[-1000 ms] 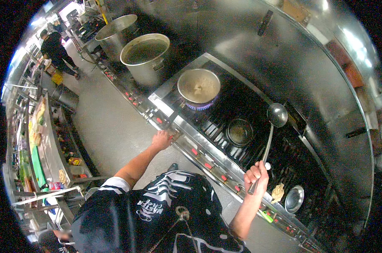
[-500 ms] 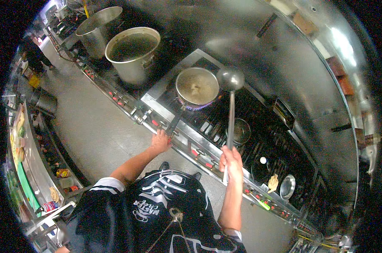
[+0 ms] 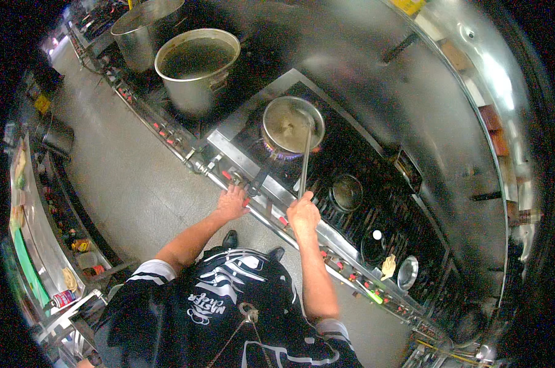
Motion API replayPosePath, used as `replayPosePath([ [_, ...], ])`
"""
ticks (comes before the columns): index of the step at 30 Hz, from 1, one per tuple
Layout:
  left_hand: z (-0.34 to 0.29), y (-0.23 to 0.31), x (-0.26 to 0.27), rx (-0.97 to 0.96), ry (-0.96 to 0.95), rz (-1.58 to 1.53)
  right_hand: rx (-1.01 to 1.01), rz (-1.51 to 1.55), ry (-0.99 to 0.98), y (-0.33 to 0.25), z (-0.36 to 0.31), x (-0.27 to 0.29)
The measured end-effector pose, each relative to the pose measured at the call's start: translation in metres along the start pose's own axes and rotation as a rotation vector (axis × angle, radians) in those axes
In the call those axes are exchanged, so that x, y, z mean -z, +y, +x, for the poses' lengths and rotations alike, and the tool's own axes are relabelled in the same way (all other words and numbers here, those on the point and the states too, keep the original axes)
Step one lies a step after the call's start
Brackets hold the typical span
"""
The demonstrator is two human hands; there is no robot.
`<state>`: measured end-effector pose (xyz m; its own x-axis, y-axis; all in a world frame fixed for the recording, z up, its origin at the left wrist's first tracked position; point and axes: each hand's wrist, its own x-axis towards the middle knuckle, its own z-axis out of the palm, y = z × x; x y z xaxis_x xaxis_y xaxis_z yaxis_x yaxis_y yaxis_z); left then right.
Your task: The person cooks food in a commercial kitchen. They stir a pot on the stove with a ladle, transfer contents to a pan, add an egg, and stir again while other staff move around the kitchen.
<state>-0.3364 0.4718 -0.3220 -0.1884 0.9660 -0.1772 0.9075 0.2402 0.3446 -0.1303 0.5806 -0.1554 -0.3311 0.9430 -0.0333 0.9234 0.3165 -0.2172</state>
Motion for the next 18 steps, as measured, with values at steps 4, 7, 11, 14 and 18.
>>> replayPosePath([
  [4,0.001,-0.002,-0.001,-0.009,-0.006,0.013,-0.193,0.471,-0.164,-0.008,0.010,0.020],
  [7,0.003,-0.002,-0.002,0.004,-0.020,0.020,-0.285,0.779,-0.254,-0.016,0.002,0.051],
  [11,0.005,-0.001,-0.003,0.022,-0.021,0.038,-0.259,0.790,-0.233,-0.019,-0.019,0.081],
  [14,0.007,-0.002,-0.004,0.021,-0.037,0.021,-0.208,0.569,-0.154,-0.018,-0.025,0.085],
  [18,0.011,-0.002,-0.006,0.028,0.006,0.035,-0.119,0.270,-0.028,-0.010,-0.024,0.078],
])
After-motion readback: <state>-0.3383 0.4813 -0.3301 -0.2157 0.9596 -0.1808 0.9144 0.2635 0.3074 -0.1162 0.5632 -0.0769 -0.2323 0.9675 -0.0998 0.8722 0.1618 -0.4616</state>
